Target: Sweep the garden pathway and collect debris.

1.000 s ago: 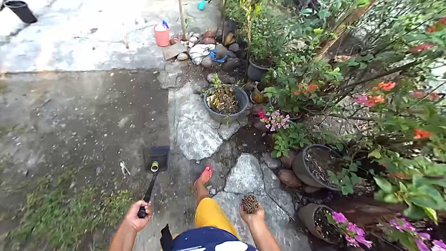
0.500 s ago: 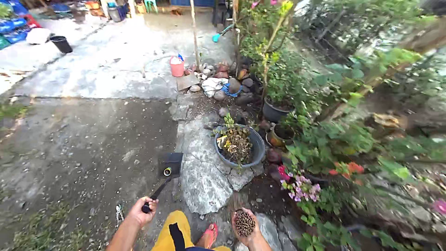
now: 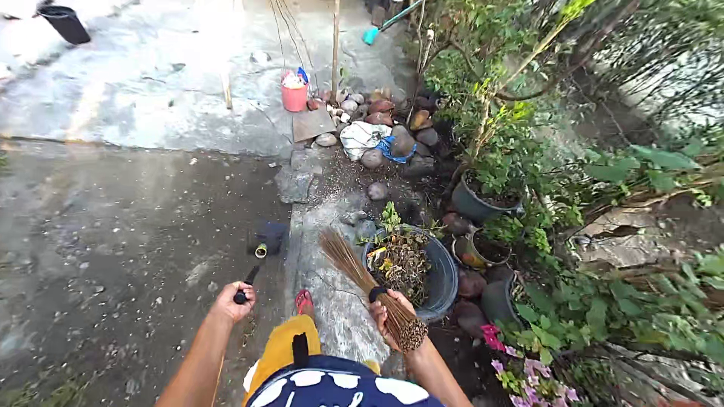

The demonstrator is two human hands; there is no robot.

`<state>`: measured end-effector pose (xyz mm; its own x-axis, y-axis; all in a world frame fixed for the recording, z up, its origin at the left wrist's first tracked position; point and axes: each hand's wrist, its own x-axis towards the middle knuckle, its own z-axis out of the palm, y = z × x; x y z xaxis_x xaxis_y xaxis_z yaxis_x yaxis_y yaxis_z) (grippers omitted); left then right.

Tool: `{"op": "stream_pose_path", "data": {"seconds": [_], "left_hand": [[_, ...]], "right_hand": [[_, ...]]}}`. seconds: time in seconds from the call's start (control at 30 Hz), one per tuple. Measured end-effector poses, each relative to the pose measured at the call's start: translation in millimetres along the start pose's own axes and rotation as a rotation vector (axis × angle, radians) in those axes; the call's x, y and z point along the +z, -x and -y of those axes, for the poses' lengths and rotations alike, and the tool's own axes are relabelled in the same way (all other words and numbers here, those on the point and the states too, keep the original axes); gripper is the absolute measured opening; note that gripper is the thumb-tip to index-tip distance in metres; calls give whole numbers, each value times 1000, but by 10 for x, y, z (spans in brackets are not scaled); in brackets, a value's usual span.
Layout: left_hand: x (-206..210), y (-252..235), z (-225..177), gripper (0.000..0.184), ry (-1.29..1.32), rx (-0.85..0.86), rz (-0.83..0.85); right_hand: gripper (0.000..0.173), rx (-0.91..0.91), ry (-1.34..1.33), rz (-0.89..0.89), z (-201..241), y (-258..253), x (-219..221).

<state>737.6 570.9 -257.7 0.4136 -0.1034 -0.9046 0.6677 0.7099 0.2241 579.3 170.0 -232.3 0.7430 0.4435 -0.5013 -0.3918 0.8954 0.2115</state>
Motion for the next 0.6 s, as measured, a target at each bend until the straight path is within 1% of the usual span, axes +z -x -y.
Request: {"op": "stream_pose_path", "data": {"seconds": [0.1,0.27,0.37,0.43,0.5,0.6], "left_hand": [[657,-249,-655,10,20,-21,34],[1687,-838,-1625,8,-70,-11,66],[2347,-1302,-2234,9,-90,6,87],[2829,-1610,-2653,12,-113,7,105],[3333,-1875,-3009,13,-154,-21,102],[4195,-2148,-3567,15,-186,-39,101]], "right_hand": [[46,-7,-11,-3,371,-537,534],[54,-13,-14,94,1055,-1405,1018],[51,-95,88,-16,1452,-2065,1459],[49,-190,177,-159,1693,-2569,1770],[44,-289,154,-283,1938,-3046,1892],[36,-397,72,-348,2368,-3747,2026]]}}
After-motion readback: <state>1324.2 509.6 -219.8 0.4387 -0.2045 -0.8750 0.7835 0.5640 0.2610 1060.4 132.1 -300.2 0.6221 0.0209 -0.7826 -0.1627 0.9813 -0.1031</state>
